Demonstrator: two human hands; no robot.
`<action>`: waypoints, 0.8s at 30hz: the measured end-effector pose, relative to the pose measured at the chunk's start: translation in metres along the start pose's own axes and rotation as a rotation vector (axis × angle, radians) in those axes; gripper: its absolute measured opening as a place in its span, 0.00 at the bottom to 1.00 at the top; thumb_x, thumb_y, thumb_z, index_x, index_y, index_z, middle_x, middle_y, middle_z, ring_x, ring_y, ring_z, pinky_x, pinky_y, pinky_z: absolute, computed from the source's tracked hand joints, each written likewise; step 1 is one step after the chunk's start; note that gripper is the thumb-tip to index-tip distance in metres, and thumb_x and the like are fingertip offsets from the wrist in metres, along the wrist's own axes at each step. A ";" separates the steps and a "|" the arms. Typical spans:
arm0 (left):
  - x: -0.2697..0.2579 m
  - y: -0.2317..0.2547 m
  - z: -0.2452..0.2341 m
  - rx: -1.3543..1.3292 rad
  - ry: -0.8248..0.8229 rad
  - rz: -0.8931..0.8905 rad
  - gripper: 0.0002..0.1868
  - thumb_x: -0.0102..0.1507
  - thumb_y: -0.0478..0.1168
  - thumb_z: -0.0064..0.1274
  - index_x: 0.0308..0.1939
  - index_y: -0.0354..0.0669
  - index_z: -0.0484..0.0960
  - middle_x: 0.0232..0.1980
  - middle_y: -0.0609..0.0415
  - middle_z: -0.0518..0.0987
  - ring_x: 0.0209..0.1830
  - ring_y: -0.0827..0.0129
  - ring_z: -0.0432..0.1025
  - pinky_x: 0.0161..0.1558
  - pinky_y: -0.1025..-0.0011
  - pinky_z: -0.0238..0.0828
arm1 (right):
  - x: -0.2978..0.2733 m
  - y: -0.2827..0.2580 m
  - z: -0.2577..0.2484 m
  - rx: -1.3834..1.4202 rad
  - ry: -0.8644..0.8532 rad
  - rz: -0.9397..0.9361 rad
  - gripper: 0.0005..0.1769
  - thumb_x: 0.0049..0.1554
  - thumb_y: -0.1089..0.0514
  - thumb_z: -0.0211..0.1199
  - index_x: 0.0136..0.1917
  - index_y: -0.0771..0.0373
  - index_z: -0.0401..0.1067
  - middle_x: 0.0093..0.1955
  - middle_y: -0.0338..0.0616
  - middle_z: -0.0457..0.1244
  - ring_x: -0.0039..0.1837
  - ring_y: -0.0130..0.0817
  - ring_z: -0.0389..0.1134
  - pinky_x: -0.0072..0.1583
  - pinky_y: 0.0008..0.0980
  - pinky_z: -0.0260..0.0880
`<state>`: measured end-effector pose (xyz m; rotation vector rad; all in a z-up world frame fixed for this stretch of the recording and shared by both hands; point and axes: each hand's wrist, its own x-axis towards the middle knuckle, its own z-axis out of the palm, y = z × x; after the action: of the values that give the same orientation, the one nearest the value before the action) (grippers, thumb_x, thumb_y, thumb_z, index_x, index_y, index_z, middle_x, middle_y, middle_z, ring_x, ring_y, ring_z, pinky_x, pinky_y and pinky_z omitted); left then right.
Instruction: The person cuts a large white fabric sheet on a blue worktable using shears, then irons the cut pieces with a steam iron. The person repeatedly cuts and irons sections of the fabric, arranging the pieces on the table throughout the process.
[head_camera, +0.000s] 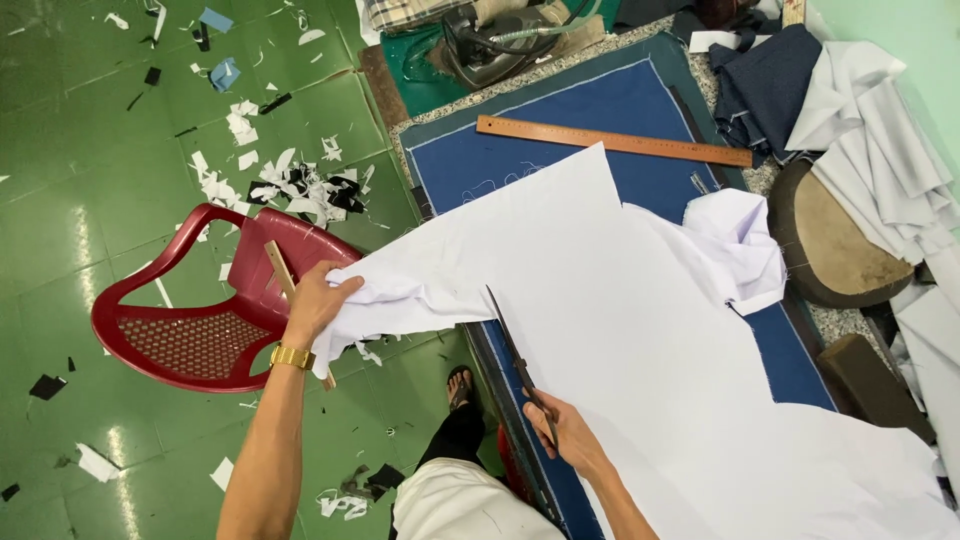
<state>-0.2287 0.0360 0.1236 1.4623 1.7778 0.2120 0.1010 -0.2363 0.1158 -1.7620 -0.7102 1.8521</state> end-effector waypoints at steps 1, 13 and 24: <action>0.000 0.002 0.000 0.001 0.001 0.003 0.29 0.63 0.54 0.57 0.64 0.47 0.75 0.69 0.48 0.74 0.64 0.56 0.71 0.62 0.53 0.68 | 0.000 -0.002 0.002 0.002 0.001 -0.002 0.46 0.57 0.34 0.57 0.81 0.58 0.57 0.26 0.35 0.52 0.26 0.24 0.51 0.32 0.24 0.58; 0.006 0.001 0.004 -0.002 -0.038 -0.023 0.28 0.63 0.53 0.57 0.64 0.49 0.75 0.66 0.49 0.76 0.47 0.64 0.74 0.55 0.57 0.70 | 0.004 -0.001 -0.001 0.092 0.033 0.051 0.40 0.57 0.43 0.64 0.79 0.58 0.64 0.27 0.34 0.53 0.24 0.22 0.53 0.25 0.21 0.54; 0.008 -0.007 0.004 0.014 -0.059 -0.027 0.27 0.63 0.56 0.56 0.63 0.51 0.76 0.51 0.52 0.82 0.29 0.72 0.66 0.32 0.69 0.61 | 0.015 -0.069 0.008 -0.069 0.027 0.066 0.34 0.57 0.33 0.56 0.66 0.56 0.76 0.26 0.34 0.49 0.27 0.24 0.51 0.30 0.23 0.54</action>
<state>-0.2309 0.0392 0.1134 1.4388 1.7537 0.1417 0.0914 -0.1752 0.1511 -1.8714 -0.7212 1.8633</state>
